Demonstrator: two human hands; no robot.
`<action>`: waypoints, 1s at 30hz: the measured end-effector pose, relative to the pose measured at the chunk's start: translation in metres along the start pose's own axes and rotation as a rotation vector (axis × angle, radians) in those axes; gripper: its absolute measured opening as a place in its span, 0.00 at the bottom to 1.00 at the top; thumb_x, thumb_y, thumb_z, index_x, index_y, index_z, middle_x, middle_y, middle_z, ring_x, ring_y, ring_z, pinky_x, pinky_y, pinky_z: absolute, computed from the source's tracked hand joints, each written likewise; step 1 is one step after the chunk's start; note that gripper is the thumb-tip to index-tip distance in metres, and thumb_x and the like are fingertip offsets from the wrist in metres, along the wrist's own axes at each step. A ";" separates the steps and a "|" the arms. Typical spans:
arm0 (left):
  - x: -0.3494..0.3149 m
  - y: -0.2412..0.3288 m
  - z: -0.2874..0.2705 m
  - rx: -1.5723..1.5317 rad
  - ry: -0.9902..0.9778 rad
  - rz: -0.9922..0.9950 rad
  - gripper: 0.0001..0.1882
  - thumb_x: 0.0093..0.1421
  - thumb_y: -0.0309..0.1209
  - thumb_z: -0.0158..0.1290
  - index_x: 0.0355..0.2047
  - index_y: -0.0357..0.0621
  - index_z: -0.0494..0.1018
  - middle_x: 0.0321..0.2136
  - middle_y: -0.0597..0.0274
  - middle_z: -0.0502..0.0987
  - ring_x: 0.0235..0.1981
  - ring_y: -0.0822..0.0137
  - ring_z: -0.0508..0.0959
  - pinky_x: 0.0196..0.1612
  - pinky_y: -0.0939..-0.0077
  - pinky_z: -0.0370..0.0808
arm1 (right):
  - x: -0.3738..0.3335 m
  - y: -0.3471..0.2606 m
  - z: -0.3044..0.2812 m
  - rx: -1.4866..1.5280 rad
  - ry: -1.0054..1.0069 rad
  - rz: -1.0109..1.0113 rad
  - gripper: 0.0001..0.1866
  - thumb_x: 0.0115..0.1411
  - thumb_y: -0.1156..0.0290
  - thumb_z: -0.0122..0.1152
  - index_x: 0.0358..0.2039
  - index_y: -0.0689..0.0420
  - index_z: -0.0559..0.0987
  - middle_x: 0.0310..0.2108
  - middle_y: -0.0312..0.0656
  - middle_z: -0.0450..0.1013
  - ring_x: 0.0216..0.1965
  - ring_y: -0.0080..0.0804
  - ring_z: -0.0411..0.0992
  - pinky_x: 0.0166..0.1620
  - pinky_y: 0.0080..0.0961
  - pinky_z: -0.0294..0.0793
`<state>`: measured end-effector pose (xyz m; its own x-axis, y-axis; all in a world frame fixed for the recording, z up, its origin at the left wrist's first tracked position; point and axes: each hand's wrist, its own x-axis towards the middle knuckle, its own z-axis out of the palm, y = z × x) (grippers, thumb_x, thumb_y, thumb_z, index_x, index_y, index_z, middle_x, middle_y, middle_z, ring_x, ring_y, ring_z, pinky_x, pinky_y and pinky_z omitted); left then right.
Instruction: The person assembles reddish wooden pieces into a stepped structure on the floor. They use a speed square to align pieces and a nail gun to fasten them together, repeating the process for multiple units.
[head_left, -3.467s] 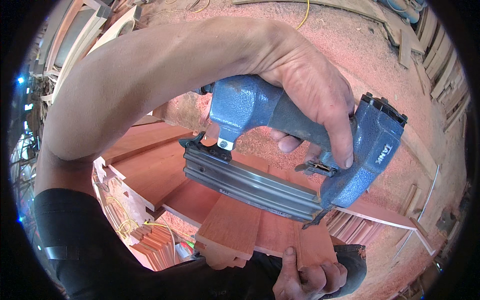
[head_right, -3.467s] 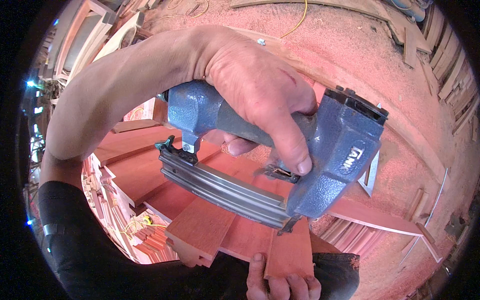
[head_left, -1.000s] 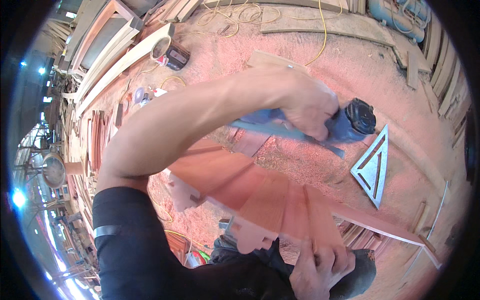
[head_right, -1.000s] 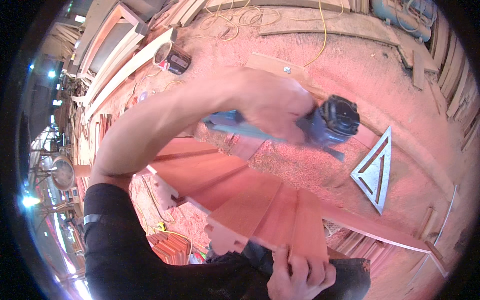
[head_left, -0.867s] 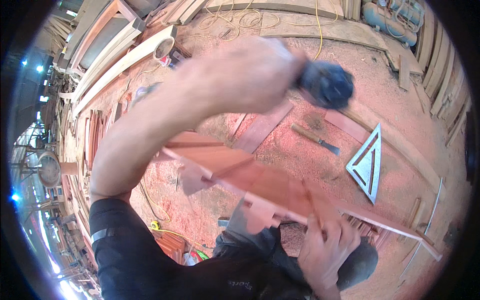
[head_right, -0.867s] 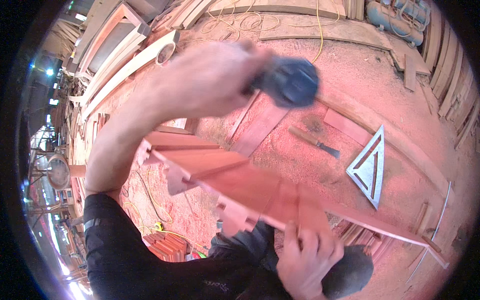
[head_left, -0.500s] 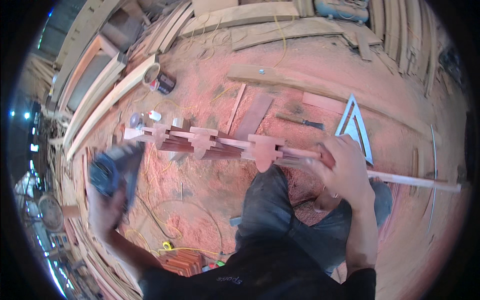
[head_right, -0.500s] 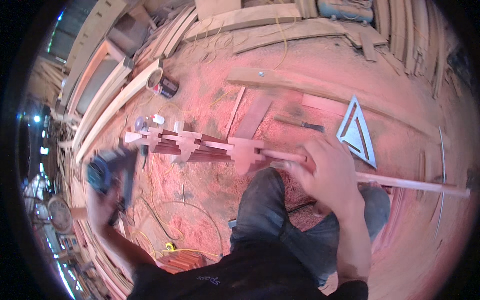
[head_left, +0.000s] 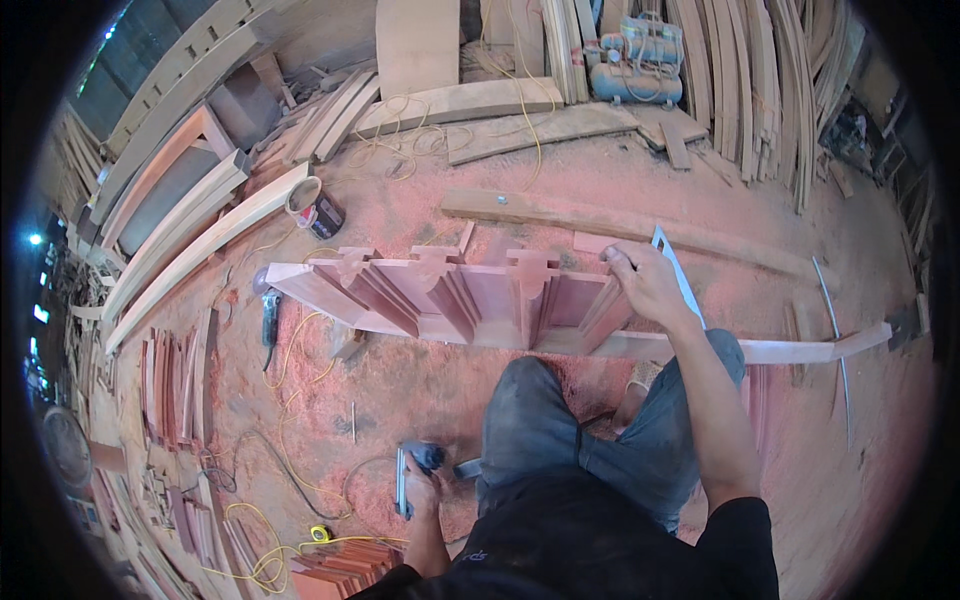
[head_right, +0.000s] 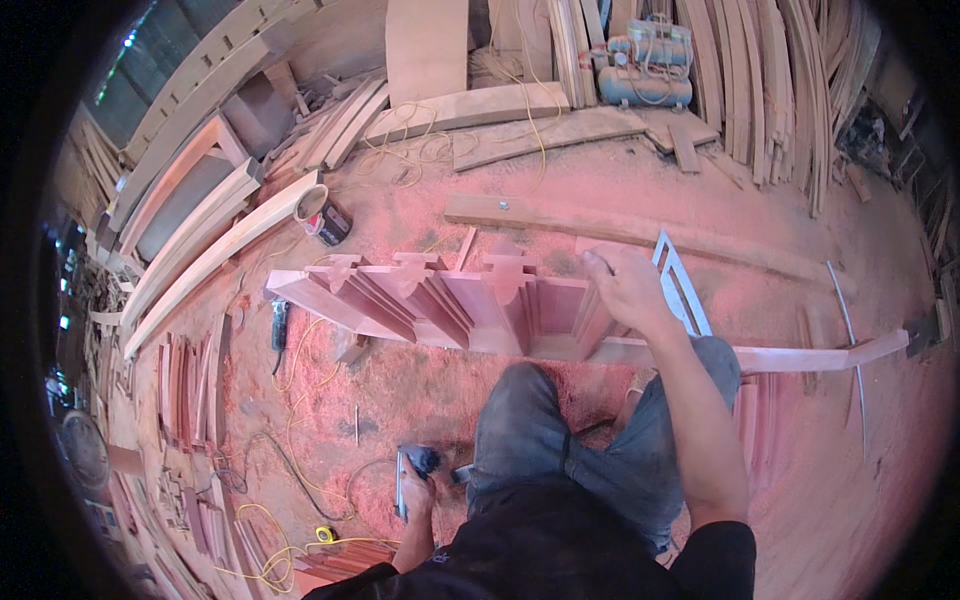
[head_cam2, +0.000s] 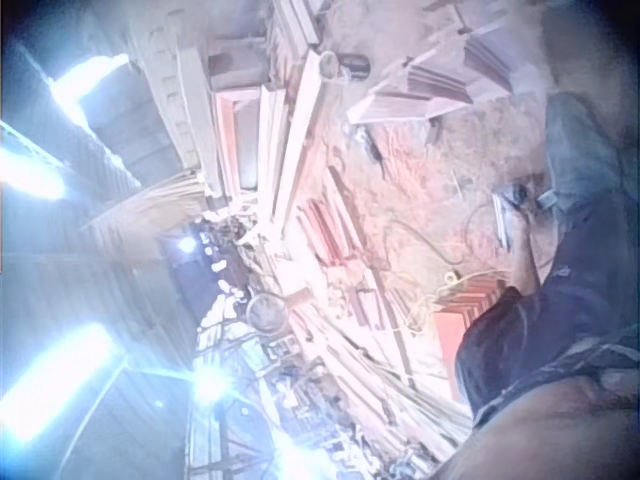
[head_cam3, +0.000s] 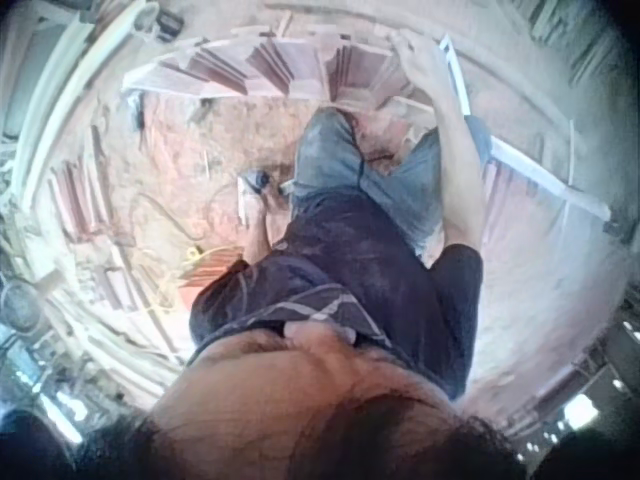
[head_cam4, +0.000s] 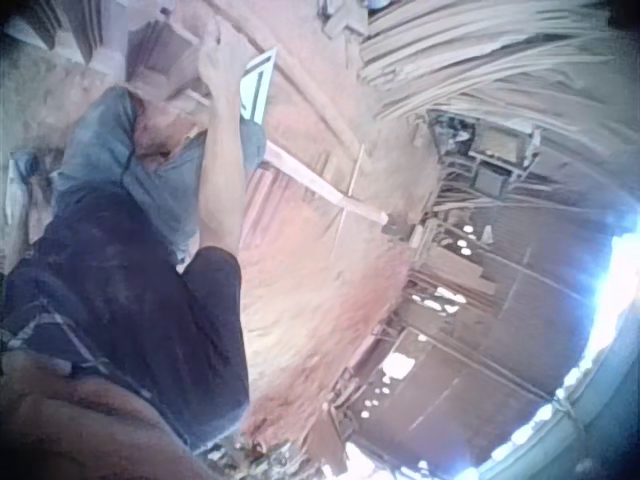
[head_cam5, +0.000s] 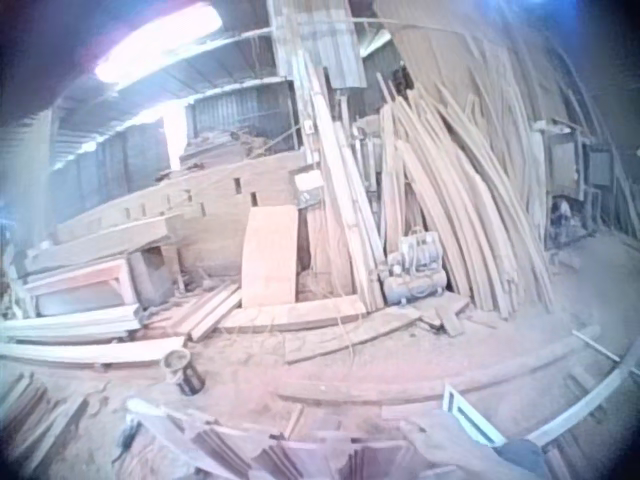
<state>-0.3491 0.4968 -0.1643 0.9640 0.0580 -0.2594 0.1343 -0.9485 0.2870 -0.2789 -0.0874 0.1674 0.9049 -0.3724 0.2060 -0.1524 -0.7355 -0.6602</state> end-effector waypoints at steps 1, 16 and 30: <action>-0.006 0.002 0.011 0.021 -0.011 0.020 0.57 0.61 0.33 0.66 0.83 0.45 0.44 0.57 0.28 0.74 0.51 0.30 0.83 0.52 0.42 0.81 | 0.001 0.001 0.002 0.030 0.010 0.059 0.21 0.79 0.55 0.56 0.49 0.61 0.86 0.40 0.52 0.84 0.44 0.47 0.82 0.51 0.43 0.78; 0.056 0.444 -0.285 -0.279 0.436 1.471 0.37 0.62 0.50 0.70 0.63 0.38 0.76 0.55 0.46 0.83 0.59 0.41 0.81 0.61 0.49 0.77 | 0.014 0.020 0.004 0.662 0.194 0.376 0.26 0.81 0.52 0.54 0.57 0.64 0.85 0.51 0.43 0.84 0.51 0.33 0.79 0.59 0.33 0.76; 0.086 0.541 -0.241 0.114 -0.141 1.424 0.41 0.56 0.71 0.65 0.28 0.36 0.83 0.19 0.45 0.78 0.24 0.43 0.81 0.30 0.47 0.74 | -0.347 0.217 -0.101 0.298 0.730 0.900 0.23 0.79 0.53 0.57 0.50 0.63 0.86 0.38 0.38 0.82 0.38 0.29 0.77 0.43 0.32 0.77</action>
<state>-0.1380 0.0638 0.1907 0.2284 -0.9693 0.0913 -0.9337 -0.1915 0.3026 -0.6656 -0.1745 0.0258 0.0670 -0.9908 -0.1180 -0.4306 0.0779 -0.8992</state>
